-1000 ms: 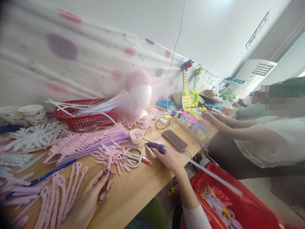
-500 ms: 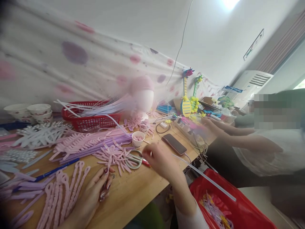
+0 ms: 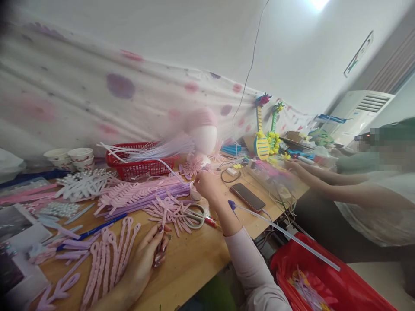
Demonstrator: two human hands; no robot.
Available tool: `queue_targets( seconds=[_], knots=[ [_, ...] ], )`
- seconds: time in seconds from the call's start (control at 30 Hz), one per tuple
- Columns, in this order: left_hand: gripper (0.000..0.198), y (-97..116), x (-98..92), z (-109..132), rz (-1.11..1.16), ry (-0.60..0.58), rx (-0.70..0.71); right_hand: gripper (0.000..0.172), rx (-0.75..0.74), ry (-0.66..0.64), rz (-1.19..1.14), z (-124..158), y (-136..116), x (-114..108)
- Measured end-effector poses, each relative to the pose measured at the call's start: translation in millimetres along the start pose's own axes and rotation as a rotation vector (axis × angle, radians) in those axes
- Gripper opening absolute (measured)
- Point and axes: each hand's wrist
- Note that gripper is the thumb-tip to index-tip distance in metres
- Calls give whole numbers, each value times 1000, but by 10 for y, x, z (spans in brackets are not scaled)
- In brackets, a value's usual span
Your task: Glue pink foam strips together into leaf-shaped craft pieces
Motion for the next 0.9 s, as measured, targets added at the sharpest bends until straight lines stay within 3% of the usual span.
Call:
queue_targets(
  seconds=[0.1, 0.2, 0.37, 0.47, 0.67, 0.8, 0.9],
  knots=[
    [36, 15, 3, 17, 25, 7, -7, 26, 37, 123, -73, 243, 66, -176],
    [36, 28, 7, 21, 36, 25, -8, 26, -41, 234, -465, 564, 70, -173],
    [38, 59, 18, 29, 28, 25, -5, 33, -16, -68, -1012, 1026, -103, 251],
    [39, 72, 21, 35, 3, -5, -22, 35, 73, -151, -1213, 1164, -241, 457],
    [34, 82, 25, 59, -69, -47, -10, 35, 185, -96, -1261, 1220, -365, 523],
    [35, 101, 45, 84, -170, -17, 97, 35, 183, -61, -1191, 1238, -382, 531],
    [31, 102, 52, 90, -203, -7, 94, 34, 168, -80, -1176, 1251, -377, 549]
  ],
)
Point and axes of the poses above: each hand's wrist, its own z-axis away from the middle knuckle, its own x-axis out of the palm, y = z × x, and after that the axes turned 12 degrees about z, right-handed
